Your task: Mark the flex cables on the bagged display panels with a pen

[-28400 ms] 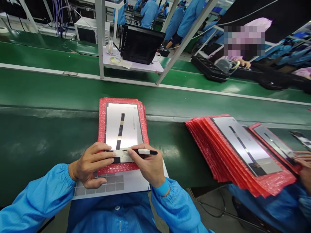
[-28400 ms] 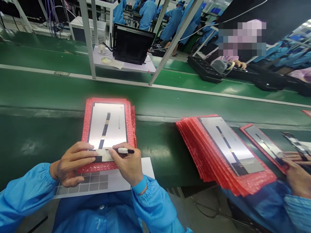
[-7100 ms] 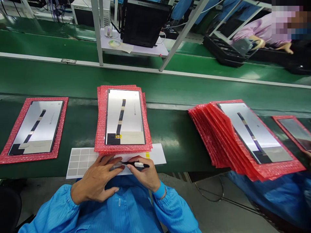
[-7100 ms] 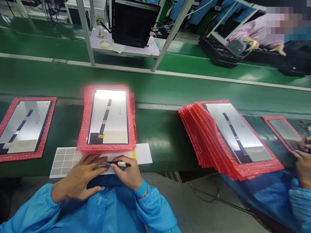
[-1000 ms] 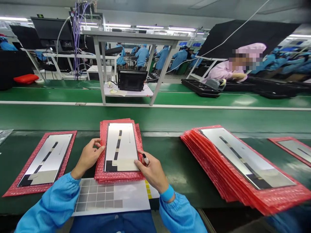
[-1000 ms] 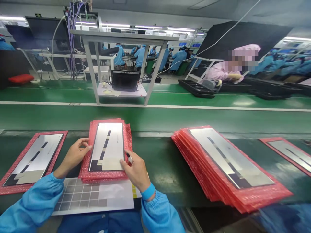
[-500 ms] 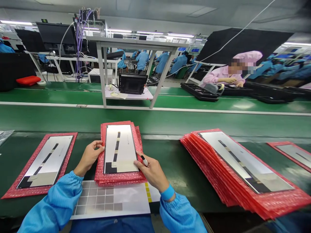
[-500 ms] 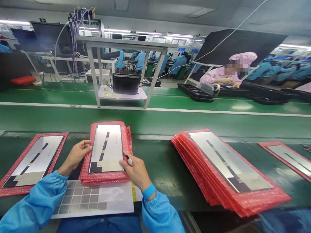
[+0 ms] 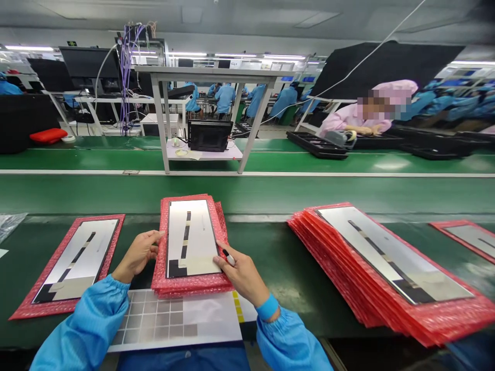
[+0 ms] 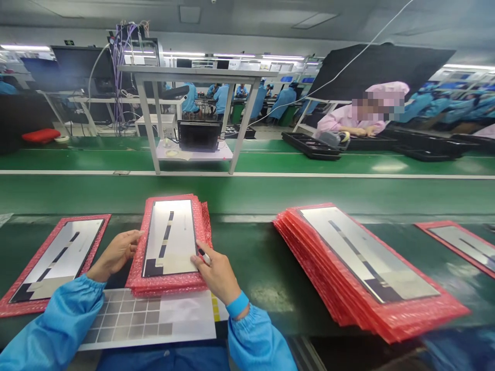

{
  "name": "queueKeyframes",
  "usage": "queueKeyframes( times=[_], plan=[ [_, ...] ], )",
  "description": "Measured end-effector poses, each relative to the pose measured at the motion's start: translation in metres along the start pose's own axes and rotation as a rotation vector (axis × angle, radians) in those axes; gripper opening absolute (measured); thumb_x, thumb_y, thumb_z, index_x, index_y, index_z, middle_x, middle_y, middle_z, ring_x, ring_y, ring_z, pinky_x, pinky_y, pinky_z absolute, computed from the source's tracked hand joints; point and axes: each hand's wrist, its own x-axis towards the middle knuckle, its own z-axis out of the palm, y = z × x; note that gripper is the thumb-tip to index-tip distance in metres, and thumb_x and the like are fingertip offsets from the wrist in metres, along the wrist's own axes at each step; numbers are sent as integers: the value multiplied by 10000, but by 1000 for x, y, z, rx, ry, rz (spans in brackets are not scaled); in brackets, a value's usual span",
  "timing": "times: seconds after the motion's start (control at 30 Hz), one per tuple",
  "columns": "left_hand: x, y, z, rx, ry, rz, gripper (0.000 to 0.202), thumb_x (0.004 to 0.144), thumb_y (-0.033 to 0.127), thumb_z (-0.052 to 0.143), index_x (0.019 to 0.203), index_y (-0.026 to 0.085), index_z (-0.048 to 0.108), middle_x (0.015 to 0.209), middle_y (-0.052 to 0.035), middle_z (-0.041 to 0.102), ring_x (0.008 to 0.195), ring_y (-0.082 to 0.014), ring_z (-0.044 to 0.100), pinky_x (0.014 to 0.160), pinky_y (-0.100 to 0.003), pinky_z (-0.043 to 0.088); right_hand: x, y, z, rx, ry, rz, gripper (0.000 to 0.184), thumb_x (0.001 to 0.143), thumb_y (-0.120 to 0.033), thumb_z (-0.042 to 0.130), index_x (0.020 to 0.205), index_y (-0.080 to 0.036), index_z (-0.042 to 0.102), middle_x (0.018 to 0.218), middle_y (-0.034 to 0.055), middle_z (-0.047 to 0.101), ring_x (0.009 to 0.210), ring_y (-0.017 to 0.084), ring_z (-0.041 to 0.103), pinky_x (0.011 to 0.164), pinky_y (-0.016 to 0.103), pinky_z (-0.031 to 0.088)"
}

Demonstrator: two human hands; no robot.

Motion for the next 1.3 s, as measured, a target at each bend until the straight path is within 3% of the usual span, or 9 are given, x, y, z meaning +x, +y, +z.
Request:
queueKeyframes(
  times=[0.2,0.43,0.53,0.7,0.83,0.93,1.1,1.2,1.3],
  plan=[
    [6,4,10,78,27,118,515,641,591,909,760,161,650,693,1,687,577,-134,626,534,-216,479,-1,3,2,-32,19,-24,511,885,-418,699,1331,-175,752,1018,49,828,927,272,767,890,361,586],
    [-2,7,23,50,7,170,573,727,612,845,1046,180,645,818,-34,753,655,-210,705,623,-314,566,-4,2,4,-97,16,-38,552,936,-465,629,1365,-133,731,629,-19,667,600,182,607,697,290,554],
    [-3,8,32,42,-29,166,655,676,528,906,1156,167,646,874,-57,774,720,-248,741,676,-350,594,-3,3,5,-87,18,-44,543,944,-480,622,1357,-147,738,678,-1,702,646,199,648,733,301,564],
    [-2,10,30,41,3,204,598,652,490,919,1092,136,724,936,-73,792,850,-284,759,797,-377,610,-4,7,-2,-85,48,-106,543,908,-521,667,1302,-163,774,901,80,790,843,270,730,798,334,576],
    [-19,21,-27,42,93,180,621,594,413,965,1097,127,737,939,-72,801,848,-275,765,788,-350,621,-13,19,-29,-135,160,-37,661,903,-603,648,1373,-145,723,623,-19,593,523,153,512,548,255,480],
    [-46,33,-100,53,188,112,597,606,393,970,1078,117,730,874,-73,801,722,-247,763,692,-324,633,-26,31,-55,-186,264,118,729,851,-652,657,1369,-143,722,621,-48,513,482,123,418,472,244,397],
    [-83,40,-216,59,315,-18,614,598,312,971,1117,129,697,843,-90,801,686,-288,779,622,-371,664,-41,51,-82,-245,323,308,742,779,-692,656,1258,-137,777,611,-46,507,481,137,429,479,277,383],
    [-90,32,-253,68,354,-64,642,570,312,988,1109,134,686,854,-109,801,682,-310,782,616,-393,670,-42,61,-84,-265,302,357,711,763,-705,640,1184,-156,805,612,-33,530,520,164,475,512,295,407],
    [-87,22,-269,81,365,-87,679,579,328,988,1153,140,677,886,-114,804,720,-326,790,644,-414,676,-40,70,-81,-278,255,341,715,746,-715,631,1157,-158,813,603,-27,541,559,182,510,542,299,425]
  ],
)
